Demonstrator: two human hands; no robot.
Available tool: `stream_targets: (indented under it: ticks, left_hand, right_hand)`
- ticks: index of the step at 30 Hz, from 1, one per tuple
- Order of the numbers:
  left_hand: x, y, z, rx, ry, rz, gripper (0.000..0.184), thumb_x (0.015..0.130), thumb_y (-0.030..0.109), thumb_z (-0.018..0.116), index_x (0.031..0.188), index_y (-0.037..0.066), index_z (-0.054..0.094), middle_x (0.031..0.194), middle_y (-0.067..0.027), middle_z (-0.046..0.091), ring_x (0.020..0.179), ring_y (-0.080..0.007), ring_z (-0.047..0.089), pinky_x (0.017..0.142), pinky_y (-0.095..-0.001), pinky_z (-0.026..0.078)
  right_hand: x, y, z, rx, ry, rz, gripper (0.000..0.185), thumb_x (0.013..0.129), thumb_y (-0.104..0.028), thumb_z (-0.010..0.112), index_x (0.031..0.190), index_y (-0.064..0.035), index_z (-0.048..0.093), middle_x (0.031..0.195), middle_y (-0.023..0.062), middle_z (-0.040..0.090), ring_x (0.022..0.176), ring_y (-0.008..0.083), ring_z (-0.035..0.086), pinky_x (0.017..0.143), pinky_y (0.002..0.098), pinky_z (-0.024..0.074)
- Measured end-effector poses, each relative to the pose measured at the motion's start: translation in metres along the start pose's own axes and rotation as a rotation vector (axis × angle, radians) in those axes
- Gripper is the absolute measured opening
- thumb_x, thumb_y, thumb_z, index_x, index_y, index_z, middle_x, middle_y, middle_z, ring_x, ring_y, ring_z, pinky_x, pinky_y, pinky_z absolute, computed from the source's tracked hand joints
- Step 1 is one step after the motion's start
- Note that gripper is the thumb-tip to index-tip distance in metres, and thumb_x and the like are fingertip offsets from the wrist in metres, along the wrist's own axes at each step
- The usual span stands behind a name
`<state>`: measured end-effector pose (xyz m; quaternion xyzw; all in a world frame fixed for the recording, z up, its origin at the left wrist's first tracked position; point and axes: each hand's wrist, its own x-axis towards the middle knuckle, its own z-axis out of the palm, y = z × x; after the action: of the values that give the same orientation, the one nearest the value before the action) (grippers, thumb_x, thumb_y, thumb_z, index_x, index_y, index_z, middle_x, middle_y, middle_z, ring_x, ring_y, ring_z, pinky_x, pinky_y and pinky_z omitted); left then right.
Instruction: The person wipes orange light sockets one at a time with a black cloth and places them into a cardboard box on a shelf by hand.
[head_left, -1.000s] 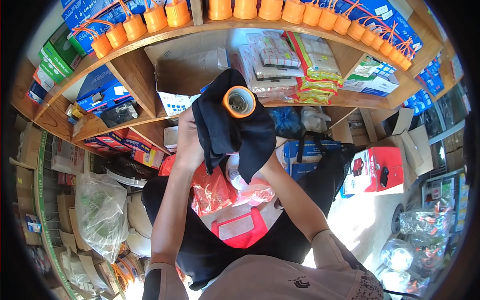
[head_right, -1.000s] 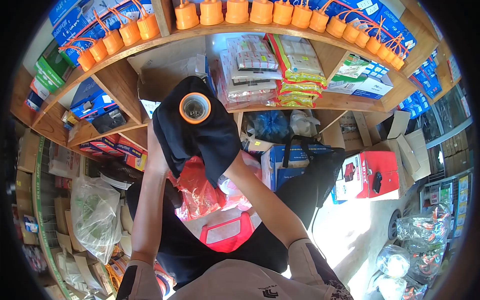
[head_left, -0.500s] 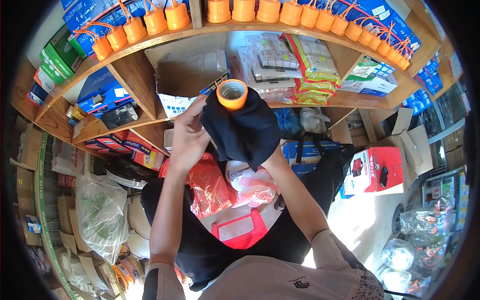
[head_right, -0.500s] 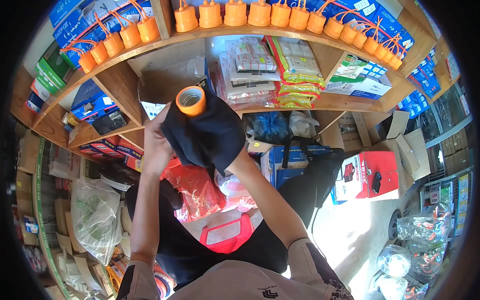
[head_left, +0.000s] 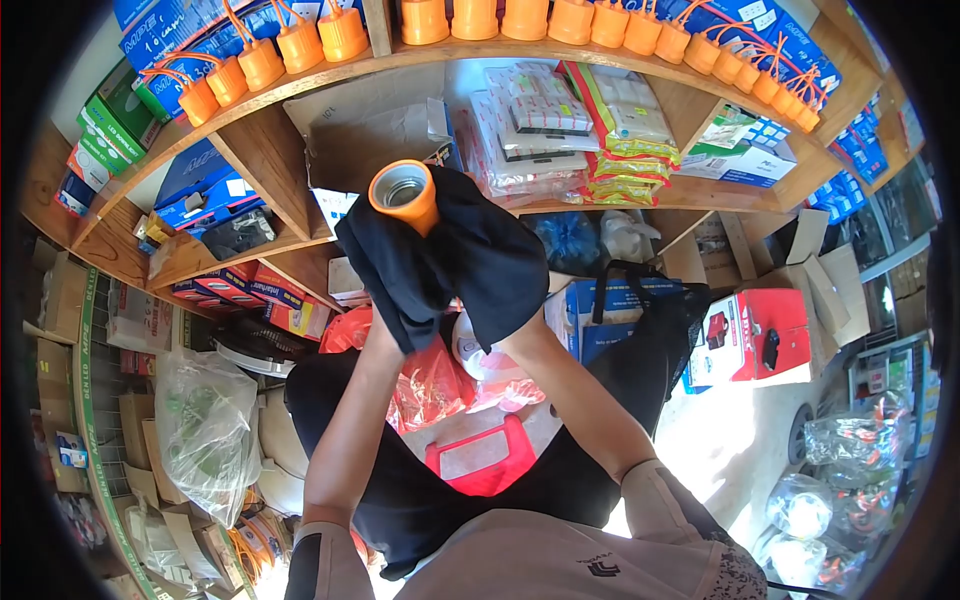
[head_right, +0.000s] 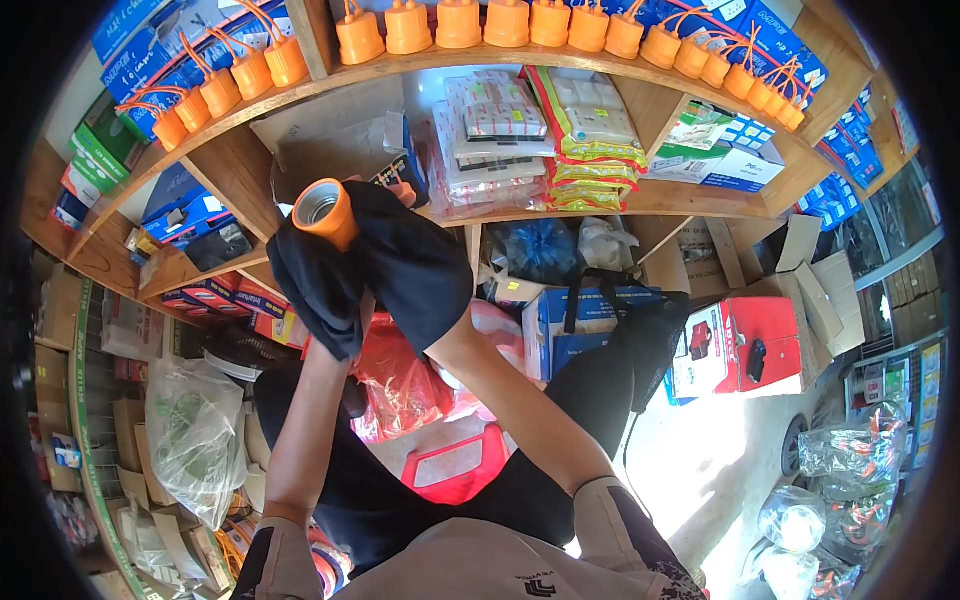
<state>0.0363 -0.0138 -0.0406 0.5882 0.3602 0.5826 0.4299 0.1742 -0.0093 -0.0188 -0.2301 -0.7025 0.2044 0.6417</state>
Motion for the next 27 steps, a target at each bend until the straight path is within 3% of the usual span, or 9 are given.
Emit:
stream_targets:
  ticks: [1,4,6,8,9,11,16,24,27]
  left_hand:
    - [0.005,0.01,0.004,0.001,0.0,0.001,0.066,0.094,0.02,0.073,0.147,0.0,0.04,0.146,-0.0153,0.051,0.136,-0.0254,0.05,0.115,-0.0354,0.038]
    - [0.015,0.043,0.023,-1.11,-0.081,-0.141,0.053,0.099,0.019,0.066,0.143,0.0,0.045,0.139,-0.0194,0.055,0.132,-0.0301,0.053,0.114,-0.0369,0.04]
    - [0.013,0.031,0.016,-1.094,-0.055,-0.2,0.046,0.098,0.015,0.063,0.14,0.0,0.05,0.139,-0.0194,0.056,0.13,-0.0273,0.055,0.113,-0.0368,0.041]
    - [0.0,-0.02,-0.013,0.046,-0.026,-0.004,0.043,0.097,0.012,0.062,0.137,0.0,0.053,0.145,-0.0174,0.054,0.131,-0.0248,0.055,0.113,-0.0357,0.041]
    - [-0.007,-0.017,-0.018,0.047,-0.027,-0.005,0.043,0.097,0.012,0.062,0.137,0.0,0.053,0.145,-0.0174,0.054,0.131,-0.0248,0.055,0.113,-0.0357,0.041]
    - [-0.019,-0.004,-0.023,0.827,0.054,0.289,0.046,0.094,0.012,0.067,0.137,0.0,0.054,0.139,-0.0141,0.059,0.127,-0.0207,0.058,0.11,-0.034,0.043]
    - [0.015,0.057,-0.003,-0.161,-0.104,0.215,0.046,0.088,0.012,0.074,0.129,-0.002,0.061,0.125,-0.0108,0.068,0.117,-0.0168,0.063,0.106,-0.0319,0.044]
    - [0.001,0.018,-0.027,0.142,-0.047,0.105,0.039,0.085,0.009,0.077,0.119,-0.003,0.063,0.116,-0.0087,0.07,0.104,-0.0146,0.063,0.095,-0.0323,0.05]
    - [0.018,-0.001,-0.031,-0.14,-0.085,-0.081,0.039,0.092,0.013,0.071,0.126,-0.002,0.06,0.121,-0.0099,0.068,0.105,-0.0143,0.063,0.096,-0.0317,0.049]
  right_hand:
    - [0.003,-0.002,0.004,0.062,0.025,0.041,0.038,0.088,0.002,0.071,0.125,0.0049,0.064,0.126,0.016,0.069,0.109,0.0239,0.068,0.096,0.0326,0.0519]
    - [0.007,-0.021,0.015,0.211,0.084,0.206,0.035,0.088,0.003,0.071,0.122,0.0056,0.065,0.125,0.0159,0.07,0.108,0.0235,0.068,0.094,0.032,0.0523]
    - [0.006,-0.023,0.016,0.301,0.122,0.332,0.033,0.088,0.003,0.07,0.12,0.006,0.065,0.124,0.016,0.07,0.107,0.0239,0.069,0.094,0.0319,0.0526]
    - [0.004,-0.009,0.009,0.074,0.126,0.105,0.029,0.089,0.003,0.07,0.117,0.005,0.066,0.125,0.0158,0.07,0.108,0.0255,0.069,0.093,0.032,0.053]
    - [-0.002,-0.001,0.006,-0.037,0.106,0.02,0.035,0.088,0.001,0.071,0.123,0.0034,0.063,0.125,0.0152,0.069,0.109,0.0263,0.069,0.095,0.0315,0.0523]
    - [0.011,-0.023,0.007,-0.085,0.044,0.092,0.039,0.088,0.0,0.072,0.125,0.0025,0.062,0.123,0.0154,0.069,0.108,0.0271,0.069,0.094,0.0324,0.0522]
    - [0.01,-0.024,0.007,-0.001,-0.056,0.173,0.047,0.086,-0.007,0.075,0.129,-0.0003,0.059,0.115,0.016,0.069,0.104,0.0305,0.068,0.093,0.0354,0.052]
    - [0.01,-0.022,0.001,-0.212,0.003,-0.026,0.044,0.077,-0.012,0.083,0.116,0.0008,0.067,0.109,0.0125,0.069,0.101,0.0307,0.067,0.092,0.0369,0.0521]
    - [0.0,-0.01,0.007,0.064,0.057,0.152,0.037,0.083,-0.009,0.079,0.116,0.0024,0.067,0.105,0.0088,0.071,0.097,0.0236,0.068,0.089,0.0328,0.0529]
